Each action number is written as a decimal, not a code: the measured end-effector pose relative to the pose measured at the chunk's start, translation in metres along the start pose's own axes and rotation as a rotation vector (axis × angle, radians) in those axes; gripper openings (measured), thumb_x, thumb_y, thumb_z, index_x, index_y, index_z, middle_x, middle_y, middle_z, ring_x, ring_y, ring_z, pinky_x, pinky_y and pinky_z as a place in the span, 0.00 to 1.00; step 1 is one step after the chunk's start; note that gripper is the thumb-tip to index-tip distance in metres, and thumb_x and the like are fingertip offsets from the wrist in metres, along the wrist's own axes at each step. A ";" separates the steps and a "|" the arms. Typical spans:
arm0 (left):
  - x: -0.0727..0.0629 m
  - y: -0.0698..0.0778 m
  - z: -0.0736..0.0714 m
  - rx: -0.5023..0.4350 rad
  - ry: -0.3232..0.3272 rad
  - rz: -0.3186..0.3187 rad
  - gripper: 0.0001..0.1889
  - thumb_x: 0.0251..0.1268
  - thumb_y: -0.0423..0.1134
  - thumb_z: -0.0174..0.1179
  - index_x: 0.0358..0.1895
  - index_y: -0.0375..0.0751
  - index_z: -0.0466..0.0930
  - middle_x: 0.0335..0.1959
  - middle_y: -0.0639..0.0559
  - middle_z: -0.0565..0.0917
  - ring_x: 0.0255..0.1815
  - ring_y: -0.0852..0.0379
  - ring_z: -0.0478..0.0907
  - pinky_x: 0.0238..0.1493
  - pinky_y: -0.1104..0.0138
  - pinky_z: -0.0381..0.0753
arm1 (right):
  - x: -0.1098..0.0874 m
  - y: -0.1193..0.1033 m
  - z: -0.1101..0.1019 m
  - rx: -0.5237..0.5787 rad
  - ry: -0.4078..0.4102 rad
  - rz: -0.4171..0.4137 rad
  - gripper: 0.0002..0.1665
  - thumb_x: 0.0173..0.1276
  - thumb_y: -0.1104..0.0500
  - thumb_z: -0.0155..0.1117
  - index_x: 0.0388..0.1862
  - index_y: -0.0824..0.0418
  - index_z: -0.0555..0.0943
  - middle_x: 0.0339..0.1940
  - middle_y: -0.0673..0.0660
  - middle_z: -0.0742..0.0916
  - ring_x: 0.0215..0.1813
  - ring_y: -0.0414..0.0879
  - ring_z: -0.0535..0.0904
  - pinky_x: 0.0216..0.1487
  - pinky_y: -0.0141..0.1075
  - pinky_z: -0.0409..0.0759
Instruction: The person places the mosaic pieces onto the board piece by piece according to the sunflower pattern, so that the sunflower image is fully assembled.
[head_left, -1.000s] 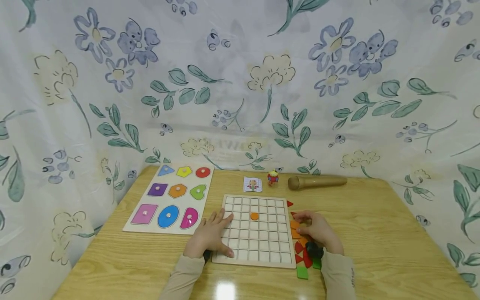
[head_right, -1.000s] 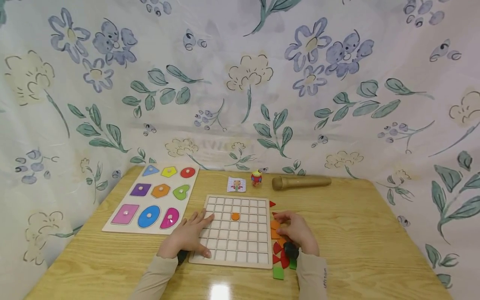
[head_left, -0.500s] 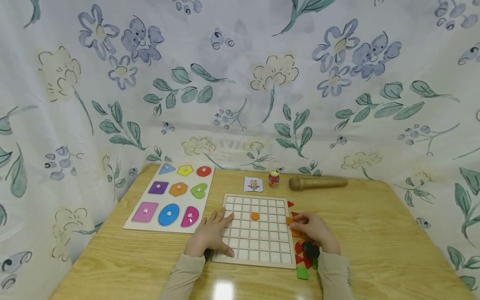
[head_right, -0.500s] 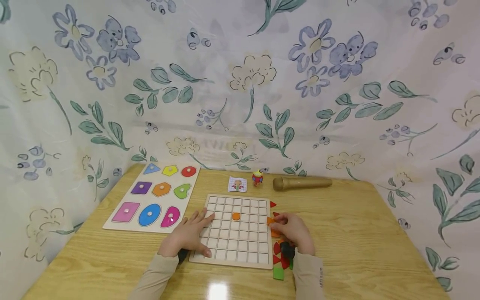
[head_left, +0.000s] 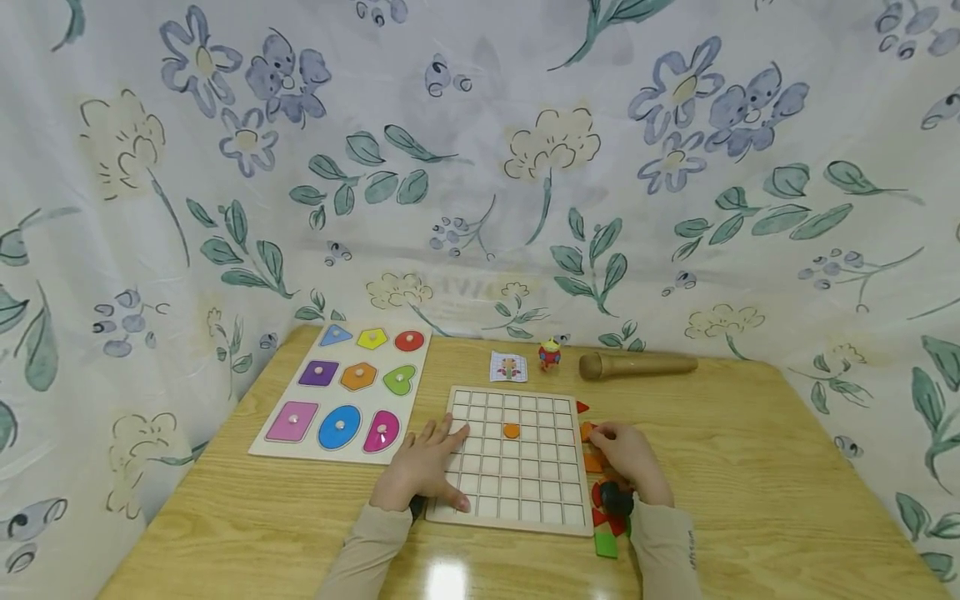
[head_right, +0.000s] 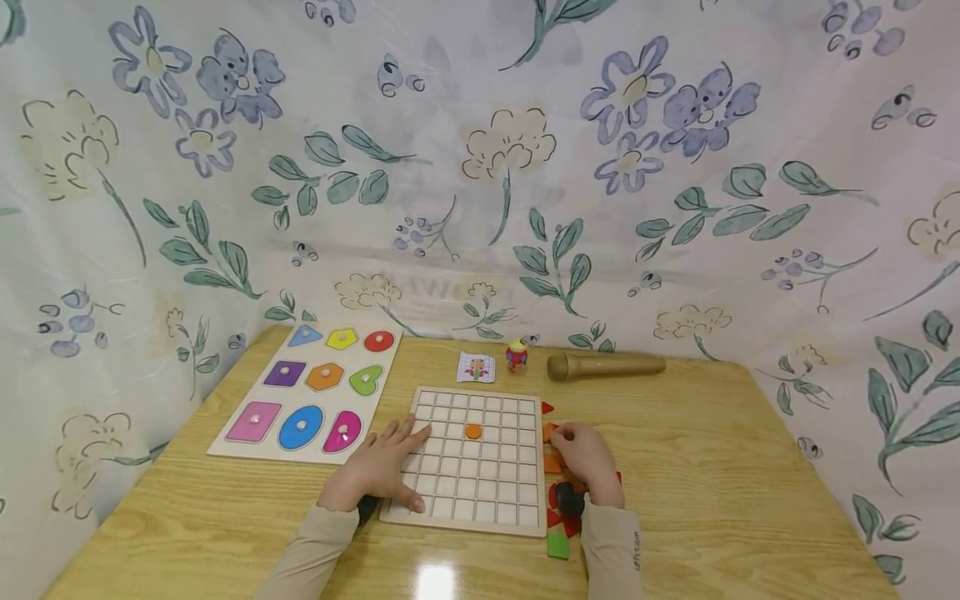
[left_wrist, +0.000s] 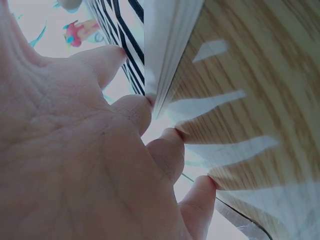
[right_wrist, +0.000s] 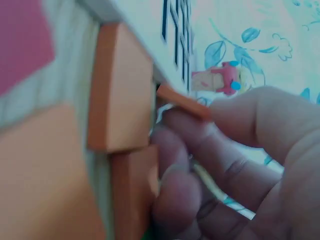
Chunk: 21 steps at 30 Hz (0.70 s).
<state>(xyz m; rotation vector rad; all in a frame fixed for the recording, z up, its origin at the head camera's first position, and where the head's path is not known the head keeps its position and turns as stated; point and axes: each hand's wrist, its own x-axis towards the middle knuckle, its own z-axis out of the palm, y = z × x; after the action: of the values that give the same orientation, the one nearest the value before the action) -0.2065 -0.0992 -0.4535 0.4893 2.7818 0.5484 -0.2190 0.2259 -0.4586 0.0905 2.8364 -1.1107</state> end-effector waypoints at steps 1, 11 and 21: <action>0.000 0.000 0.000 -0.001 -0.001 0.000 0.59 0.32 0.58 0.79 0.75 0.47 0.59 0.79 0.39 0.51 0.78 0.34 0.47 0.73 0.36 0.48 | 0.001 0.000 0.000 -0.004 0.012 -0.001 0.18 0.72 0.55 0.54 0.50 0.67 0.82 0.47 0.63 0.86 0.38 0.48 0.77 0.38 0.36 0.74; 0.000 0.000 0.000 -0.005 -0.013 -0.005 0.59 0.33 0.59 0.78 0.75 0.48 0.59 0.79 0.40 0.51 0.79 0.35 0.47 0.74 0.37 0.48 | 0.003 -0.008 0.005 0.086 0.047 0.022 0.15 0.69 0.57 0.55 0.44 0.67 0.81 0.35 0.60 0.85 0.32 0.46 0.75 0.30 0.33 0.70; -0.002 0.001 -0.001 -0.010 -0.011 -0.002 0.59 0.33 0.59 0.78 0.75 0.48 0.59 0.79 0.39 0.52 0.78 0.34 0.47 0.73 0.36 0.48 | 0.018 -0.033 0.026 0.101 -0.010 -0.127 0.09 0.69 0.59 0.58 0.39 0.64 0.82 0.27 0.54 0.82 0.28 0.42 0.72 0.29 0.32 0.69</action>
<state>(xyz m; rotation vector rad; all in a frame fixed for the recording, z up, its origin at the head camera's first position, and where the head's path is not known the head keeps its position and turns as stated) -0.2052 -0.0993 -0.4515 0.4863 2.7681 0.5569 -0.2379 0.1842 -0.4576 -0.0890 2.8106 -1.2761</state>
